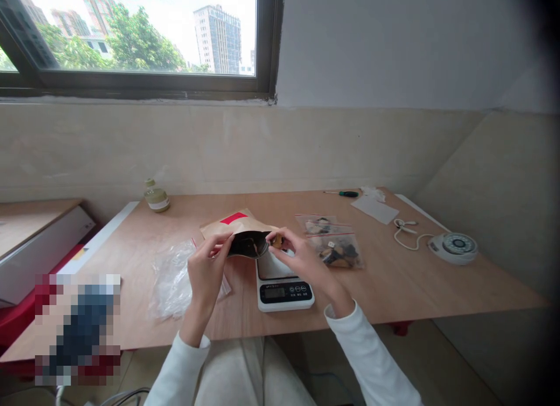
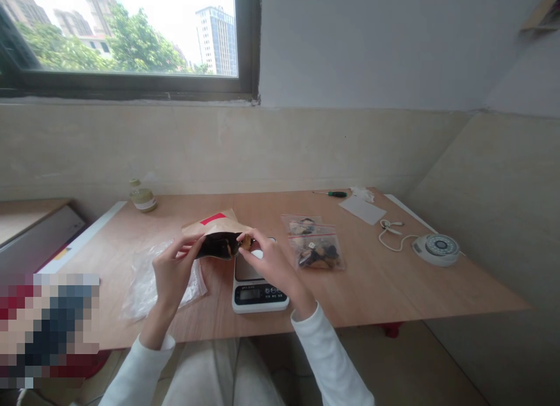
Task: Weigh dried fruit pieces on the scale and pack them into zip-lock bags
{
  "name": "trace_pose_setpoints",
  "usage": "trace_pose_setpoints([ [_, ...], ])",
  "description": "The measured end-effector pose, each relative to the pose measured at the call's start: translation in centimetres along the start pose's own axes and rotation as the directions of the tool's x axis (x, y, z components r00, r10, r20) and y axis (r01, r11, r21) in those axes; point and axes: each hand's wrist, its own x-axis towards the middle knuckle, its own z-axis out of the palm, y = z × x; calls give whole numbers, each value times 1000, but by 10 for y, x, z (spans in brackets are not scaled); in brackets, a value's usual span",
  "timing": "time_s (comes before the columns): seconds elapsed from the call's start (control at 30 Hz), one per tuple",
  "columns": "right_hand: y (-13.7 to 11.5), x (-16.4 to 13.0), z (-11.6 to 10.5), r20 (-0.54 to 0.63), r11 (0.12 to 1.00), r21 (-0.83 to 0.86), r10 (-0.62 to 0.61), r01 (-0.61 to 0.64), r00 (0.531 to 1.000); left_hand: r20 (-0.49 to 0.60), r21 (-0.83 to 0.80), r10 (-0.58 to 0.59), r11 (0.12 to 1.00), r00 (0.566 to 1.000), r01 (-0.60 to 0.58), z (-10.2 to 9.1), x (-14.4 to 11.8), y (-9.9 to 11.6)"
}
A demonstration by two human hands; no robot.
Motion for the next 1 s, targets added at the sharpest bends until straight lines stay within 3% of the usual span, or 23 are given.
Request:
trace_pose_setpoints([
  [0.1,21,-5,-4,-110,990,136,43,-28,993,-29,35,0,999,1000,1,0,7,2],
  [0.2,43,-13,-4,-217,996,35,92,-86,972,-49,50,-5,999,999,8,0,9,3],
  [0.27,55,-16,-1,-180,980,-170,68,-99,981,-45,39,-1,999,999,3,0,9,2],
  [0.37,64,-17,7,-34,880,-473,23,-36,999,-37,27,16,1000,999,-15,0,7,2],
  [0.5,64,-8,11,83,745,-663,-23,73,996,-33,28,20,999,999,-19,-1,5,2],
  [0.6,68,4,7,119,759,-641,-45,111,992,-24,23,12,1000,1000,-11,-2,5,1],
  [0.7,78,15,2,80,790,-610,-2,50,997,-21,20,2,1000,1000,-1,-1,6,1],
  [0.87,85,16,0,109,853,-522,87,-17,990,-16,34,7,999,1000,-6,0,5,0],
  [1.0,67,5,-4,-14,889,-457,-40,29,999,-22,32,7,999,1000,-6,0,4,-1],
])
